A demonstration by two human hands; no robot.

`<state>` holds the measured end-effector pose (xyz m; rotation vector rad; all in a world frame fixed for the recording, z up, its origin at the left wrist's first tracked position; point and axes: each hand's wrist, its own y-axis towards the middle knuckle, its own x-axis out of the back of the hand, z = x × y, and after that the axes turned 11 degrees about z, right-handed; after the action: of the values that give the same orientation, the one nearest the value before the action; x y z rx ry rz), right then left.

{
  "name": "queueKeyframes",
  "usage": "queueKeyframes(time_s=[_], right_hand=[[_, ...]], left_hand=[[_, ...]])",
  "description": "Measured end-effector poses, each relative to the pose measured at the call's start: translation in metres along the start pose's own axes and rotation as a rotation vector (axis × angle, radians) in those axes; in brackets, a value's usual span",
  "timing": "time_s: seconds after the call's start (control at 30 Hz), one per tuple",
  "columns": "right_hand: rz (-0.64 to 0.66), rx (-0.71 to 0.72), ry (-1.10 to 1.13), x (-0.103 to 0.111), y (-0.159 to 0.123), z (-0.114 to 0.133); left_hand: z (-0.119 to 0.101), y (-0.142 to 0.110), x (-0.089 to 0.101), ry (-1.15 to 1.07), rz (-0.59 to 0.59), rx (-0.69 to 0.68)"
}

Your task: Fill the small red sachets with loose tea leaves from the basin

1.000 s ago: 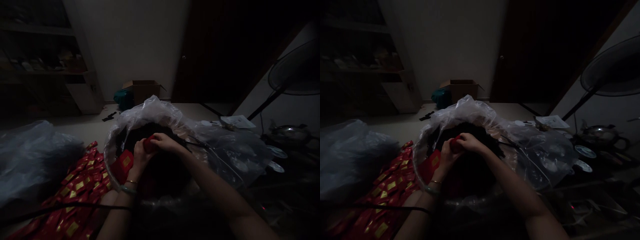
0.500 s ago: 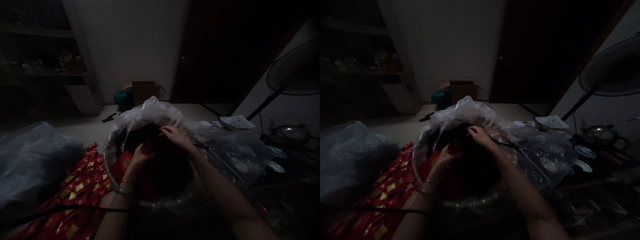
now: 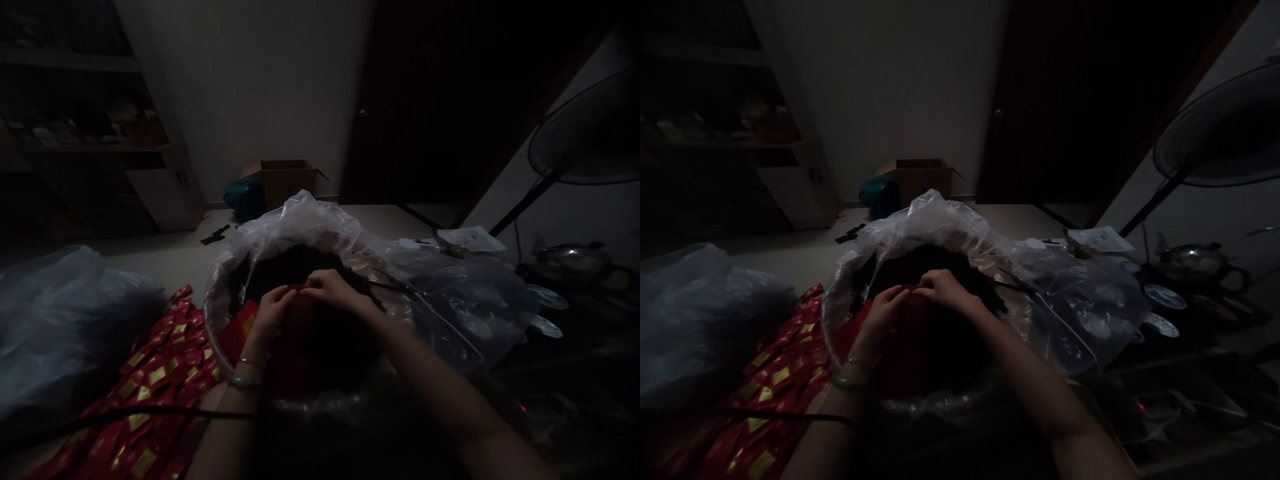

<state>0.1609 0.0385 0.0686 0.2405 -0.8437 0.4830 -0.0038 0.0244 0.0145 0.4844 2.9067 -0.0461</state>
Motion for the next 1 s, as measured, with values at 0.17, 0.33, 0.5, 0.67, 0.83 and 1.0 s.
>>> queueKeyframes(time_s=[0.17, 0.33, 0.5, 0.67, 0.83, 1.0], right_hand=[[-0.195, -0.069, 0.381, -0.017, 0.005, -0.016], [-0.157, -0.167, 0.646, -0.031, 0.007, -0.028], [-0.260, -0.122, 0.575, -0.032, 0.005, -0.026], [-0.160, -0.104, 0.560, -0.030, 0.005, -0.025], [-0.265, -0.104, 0.617, -0.039, 0.004, -0.024], [-0.266, -0.073, 0.518, -0.041, 0.009, -0.031]], left_hand=[[0.005, 0.005, -0.003, 0.012, -0.137, -0.040], [0.009, 0.006, -0.003, 0.069, -0.164, -0.086], [0.008, 0.003, -0.003, 0.080, -0.113, -0.041], [0.006, 0.000, -0.004, 0.061, -0.105, 0.016], [0.013, 0.002, -0.008, -0.049, -0.033, 0.004], [0.026, 0.004, -0.013, -0.185, 0.080, 0.132]])
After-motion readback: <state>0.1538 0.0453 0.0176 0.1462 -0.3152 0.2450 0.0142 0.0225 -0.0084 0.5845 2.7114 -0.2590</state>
